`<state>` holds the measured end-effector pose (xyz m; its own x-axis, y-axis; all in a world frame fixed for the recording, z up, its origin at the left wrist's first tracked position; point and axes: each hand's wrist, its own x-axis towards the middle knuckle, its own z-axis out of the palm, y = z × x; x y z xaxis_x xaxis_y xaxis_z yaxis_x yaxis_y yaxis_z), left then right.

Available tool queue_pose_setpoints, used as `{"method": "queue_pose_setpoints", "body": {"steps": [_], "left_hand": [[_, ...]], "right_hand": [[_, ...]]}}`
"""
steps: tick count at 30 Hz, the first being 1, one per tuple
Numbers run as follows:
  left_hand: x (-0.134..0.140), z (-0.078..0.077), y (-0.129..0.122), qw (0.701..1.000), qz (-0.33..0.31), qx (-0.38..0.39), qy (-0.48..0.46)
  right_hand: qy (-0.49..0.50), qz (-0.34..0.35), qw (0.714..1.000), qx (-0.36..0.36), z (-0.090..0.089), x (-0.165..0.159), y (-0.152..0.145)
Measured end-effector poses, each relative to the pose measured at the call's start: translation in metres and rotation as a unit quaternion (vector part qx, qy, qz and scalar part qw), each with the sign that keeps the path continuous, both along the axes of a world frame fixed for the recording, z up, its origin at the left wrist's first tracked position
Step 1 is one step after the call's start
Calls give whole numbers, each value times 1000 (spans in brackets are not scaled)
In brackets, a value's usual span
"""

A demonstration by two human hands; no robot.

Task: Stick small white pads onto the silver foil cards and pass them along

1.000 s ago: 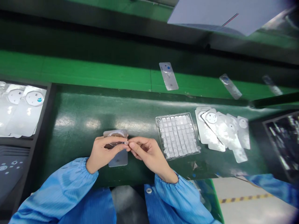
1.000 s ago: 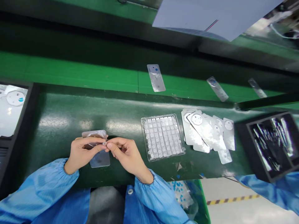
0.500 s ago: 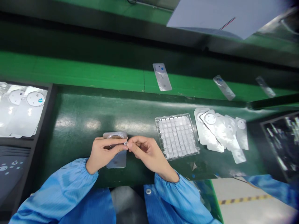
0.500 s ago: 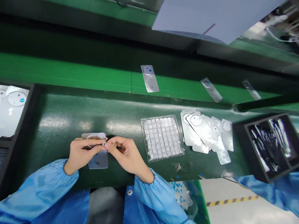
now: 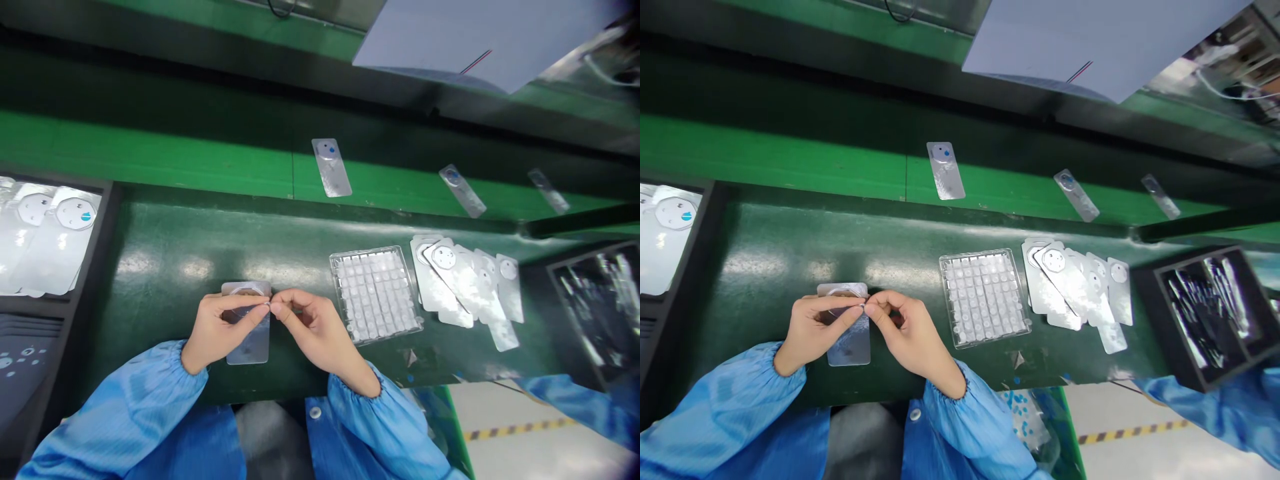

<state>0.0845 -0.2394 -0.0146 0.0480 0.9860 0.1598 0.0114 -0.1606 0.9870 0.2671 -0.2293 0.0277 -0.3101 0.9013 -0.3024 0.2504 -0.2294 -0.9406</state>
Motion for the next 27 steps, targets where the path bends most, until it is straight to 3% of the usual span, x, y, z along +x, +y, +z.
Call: {"method": "queue_pose_setpoints", "body": {"steps": [6,14,27], "left_hand": [[0,-2,-1,999,9,-49,5],[-1,-13,-8,998,-19,-61,9],[0,-6,-10,992,-41,-99,-64]], "right_hand": [[-84,-5,992,91,-3,-4,-4],[-153,15,977,147,1,-6,1],[-173,13,971,164,-4,-14,1]]}}
